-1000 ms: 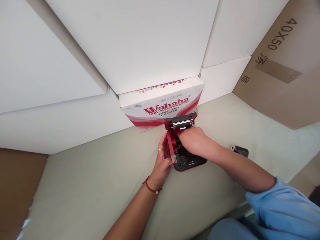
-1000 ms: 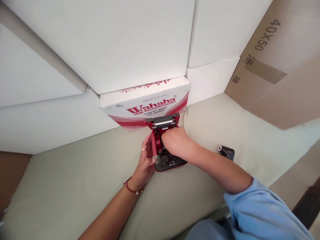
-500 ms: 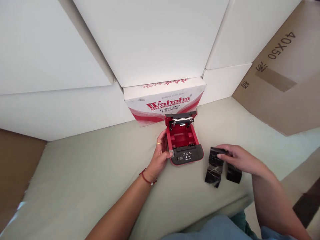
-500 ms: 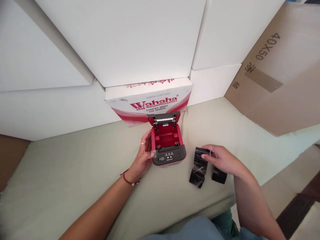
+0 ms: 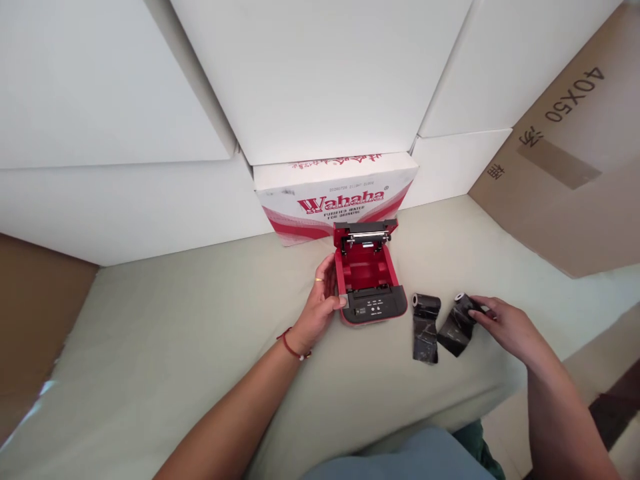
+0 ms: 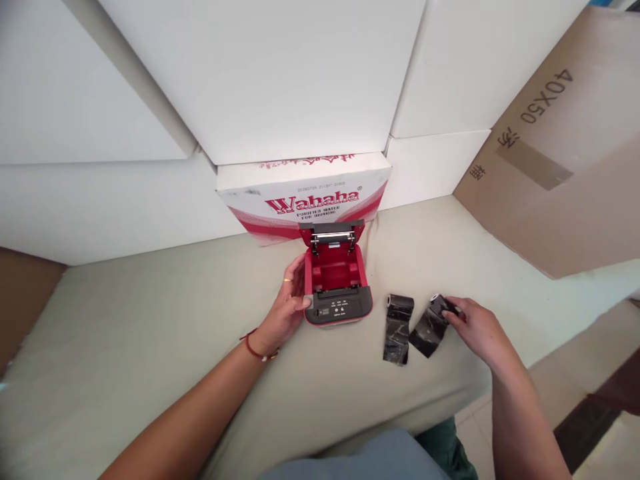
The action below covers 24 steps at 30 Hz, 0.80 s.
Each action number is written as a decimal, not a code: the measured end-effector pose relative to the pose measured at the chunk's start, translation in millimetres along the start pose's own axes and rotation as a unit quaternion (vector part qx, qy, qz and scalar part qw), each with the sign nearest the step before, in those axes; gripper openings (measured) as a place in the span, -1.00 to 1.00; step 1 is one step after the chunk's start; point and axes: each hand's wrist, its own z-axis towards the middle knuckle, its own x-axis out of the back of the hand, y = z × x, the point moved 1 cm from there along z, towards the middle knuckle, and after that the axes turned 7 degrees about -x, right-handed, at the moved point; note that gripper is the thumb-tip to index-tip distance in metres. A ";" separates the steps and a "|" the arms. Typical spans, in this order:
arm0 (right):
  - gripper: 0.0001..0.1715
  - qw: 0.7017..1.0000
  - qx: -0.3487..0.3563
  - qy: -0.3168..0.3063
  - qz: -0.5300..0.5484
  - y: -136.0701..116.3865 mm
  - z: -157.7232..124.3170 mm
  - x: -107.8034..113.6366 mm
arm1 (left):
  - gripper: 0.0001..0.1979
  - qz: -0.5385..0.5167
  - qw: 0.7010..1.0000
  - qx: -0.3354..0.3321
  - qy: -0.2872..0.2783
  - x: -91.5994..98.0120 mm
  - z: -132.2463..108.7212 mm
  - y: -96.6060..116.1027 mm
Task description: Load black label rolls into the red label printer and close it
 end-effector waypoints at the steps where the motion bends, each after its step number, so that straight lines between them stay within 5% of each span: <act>1: -0.31 1.000 -0.006 -0.001 -0.002 -1.0 0.0 0.7 | -0.05 0.001 1.000 0.000 -0.002 0.9 0.1 -1.4; 4: -0.42 0.998 0.024 -0.063 0.006 -3.8 -8.8 20.1 | -0.05 0.005 1.000 -0.001 -0.009 2.9 0.2 -4.2; 8: -0.55 0.971 0.154 -0.175 0.057 -20.2 -40.5 83.1 | -0.04 -0.003 1.000 -0.005 -0.009 3.6 -0.1 -5.2; 12: -0.68 0.901 0.329 -0.251 0.133 -86.0 -57.1 117.4 | -0.05 -0.003 1.000 -0.011 -0.006 3.5 -0.1 -6.1; 14: -0.71 0.892 0.357 -0.221 0.167 -131.8 -50.4 105.5 | -0.06 -0.002 1.000 -0.017 -0.008 3.3 0.2 -6.7; 18: -0.68 0.927 0.330 -0.093 0.150 -212.0 -26.4 51.4 | -0.05 -0.012 1.000 -0.018 -0.005 3.6 1.0 -7.6; 21: -0.64 0.964 0.267 -0.007 0.004 -247.7 -14.3 19.2 | -0.04 -0.015 1.000 -0.005 -0.005 4.7 1.4 -8.6; 24: -0.58 0.967 0.225 0.009 -0.117 -266.4 -8.6 5.4 | -0.01 -0.010 1.000 0.001 -0.010 5.9 1.7 -10.5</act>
